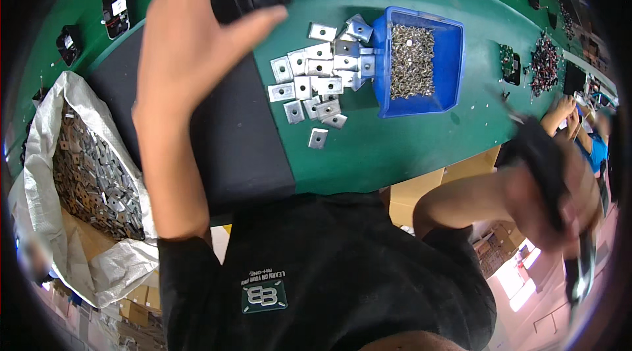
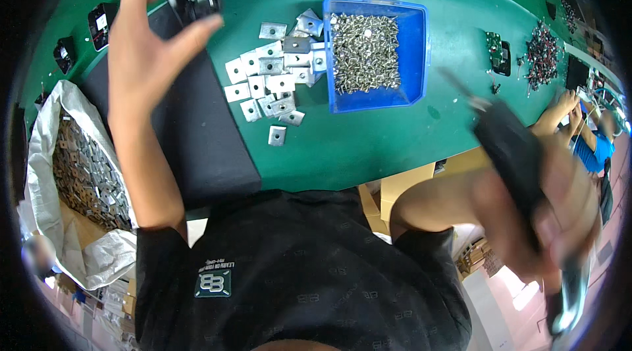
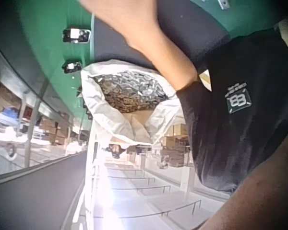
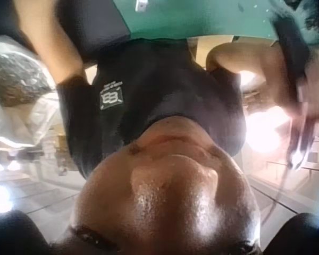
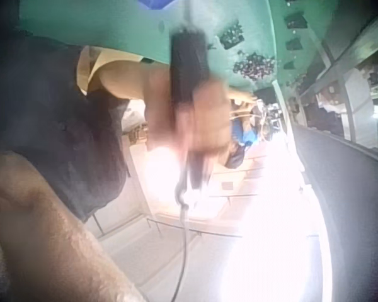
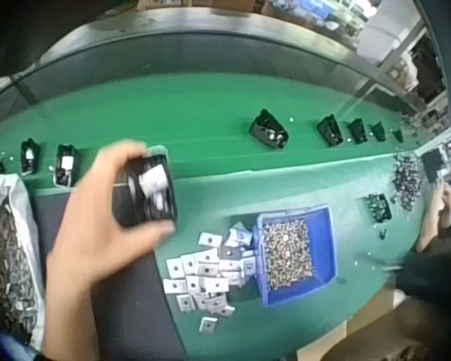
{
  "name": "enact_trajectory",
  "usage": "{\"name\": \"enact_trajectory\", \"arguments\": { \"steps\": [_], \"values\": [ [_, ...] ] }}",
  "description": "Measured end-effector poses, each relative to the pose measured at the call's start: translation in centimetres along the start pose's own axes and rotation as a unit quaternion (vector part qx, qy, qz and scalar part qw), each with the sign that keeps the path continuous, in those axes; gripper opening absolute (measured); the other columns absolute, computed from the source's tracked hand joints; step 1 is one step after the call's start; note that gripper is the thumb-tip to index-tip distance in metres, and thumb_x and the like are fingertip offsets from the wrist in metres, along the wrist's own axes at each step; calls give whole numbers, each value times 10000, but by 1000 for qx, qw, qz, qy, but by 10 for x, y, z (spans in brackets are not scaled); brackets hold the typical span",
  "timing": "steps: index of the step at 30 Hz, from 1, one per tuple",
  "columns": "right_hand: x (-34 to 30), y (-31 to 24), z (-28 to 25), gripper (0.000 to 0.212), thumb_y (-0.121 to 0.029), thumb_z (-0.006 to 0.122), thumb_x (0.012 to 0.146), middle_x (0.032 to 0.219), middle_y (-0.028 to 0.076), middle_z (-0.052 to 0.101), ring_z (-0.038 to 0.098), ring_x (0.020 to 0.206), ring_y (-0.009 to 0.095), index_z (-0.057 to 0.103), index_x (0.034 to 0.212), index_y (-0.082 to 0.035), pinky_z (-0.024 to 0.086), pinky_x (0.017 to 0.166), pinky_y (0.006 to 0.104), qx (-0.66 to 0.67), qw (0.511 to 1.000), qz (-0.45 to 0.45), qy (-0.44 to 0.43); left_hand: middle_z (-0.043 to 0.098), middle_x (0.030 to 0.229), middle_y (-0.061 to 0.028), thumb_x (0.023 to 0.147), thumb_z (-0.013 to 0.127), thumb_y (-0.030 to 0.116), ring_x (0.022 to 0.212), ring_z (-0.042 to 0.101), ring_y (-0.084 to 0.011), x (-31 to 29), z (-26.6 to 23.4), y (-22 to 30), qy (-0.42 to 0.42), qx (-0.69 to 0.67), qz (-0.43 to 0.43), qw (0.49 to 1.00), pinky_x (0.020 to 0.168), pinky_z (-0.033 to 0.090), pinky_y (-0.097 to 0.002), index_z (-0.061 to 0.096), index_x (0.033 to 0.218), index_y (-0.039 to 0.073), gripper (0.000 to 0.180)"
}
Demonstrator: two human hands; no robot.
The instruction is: Assembling electronic components using an electric screwdriver on a factory production line.
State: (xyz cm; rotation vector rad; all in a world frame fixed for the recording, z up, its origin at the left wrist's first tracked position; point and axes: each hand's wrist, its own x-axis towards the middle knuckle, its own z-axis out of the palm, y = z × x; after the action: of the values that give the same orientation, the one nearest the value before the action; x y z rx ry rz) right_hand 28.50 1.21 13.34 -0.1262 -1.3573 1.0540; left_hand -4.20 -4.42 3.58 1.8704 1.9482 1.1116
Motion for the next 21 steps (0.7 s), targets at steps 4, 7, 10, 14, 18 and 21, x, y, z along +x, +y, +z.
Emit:
{"name": "enact_trajectory", "arguments": {
  "steps": [4,7,10,14,18,21],
  "values": [
    [-31,45,-8,439,-218,653,826,825,-39,538,440,690,97,479,1228,-193,366,713,318,54,986,150,39,544,1149,-223,631,779,161,1119,518,-348,48,-6,-2,-37,88,-138,986,934,427,-359,455,1202,3,675],
    [-31,68,-11,500,-216,620,860,821,-15,519,443,706,112,402,1309,-205,377,722,334,2,988,153,4,545,1158,-219,625,789,171,1140,505,-356,51,-1,-24,-71,140,-137,978,963,404,-375,442,1221,16,707],
    [-34,80,-15,554,-205,590,891,814,14,503,459,706,139,320,1373,-232,403,738,366,-8,987,159,10,566,1126,-213,664,773,157,1070,542,-346,39,14,-25,59,327,69,941,927,425,-362,525,1142,20,556],
    [-44,97,-5,587,-173,588,869,804,26,496,462,686,165,306,1382,-220,418,715,375,14,987,162,7,618,1104,-107,704,765,148,1034,585,-268,11,7,-2,-49,123,87,987,903,446,-346,609,1095,51,432],
    [-42,93,-2,567,-166,565,872,795,17,483,454,689,157,315,1379,-216,405,712,362,-63,977,196,54,609,996,-101,708,736,93,928,593,-282,-13,31,20,-169,2,36,985,803,482,-348,640,1046,69,352],
    [-38,84,-6,516,-185,573,878,805,-1,482,450,703,144,369,1350,-231,374,710,328,40,983,173,38,603,947,-95,710,727,66,857,601,-272,-22,41,17,-162,-31,10,986,734,491,-334,640,1040,62,341]
  ]
}}
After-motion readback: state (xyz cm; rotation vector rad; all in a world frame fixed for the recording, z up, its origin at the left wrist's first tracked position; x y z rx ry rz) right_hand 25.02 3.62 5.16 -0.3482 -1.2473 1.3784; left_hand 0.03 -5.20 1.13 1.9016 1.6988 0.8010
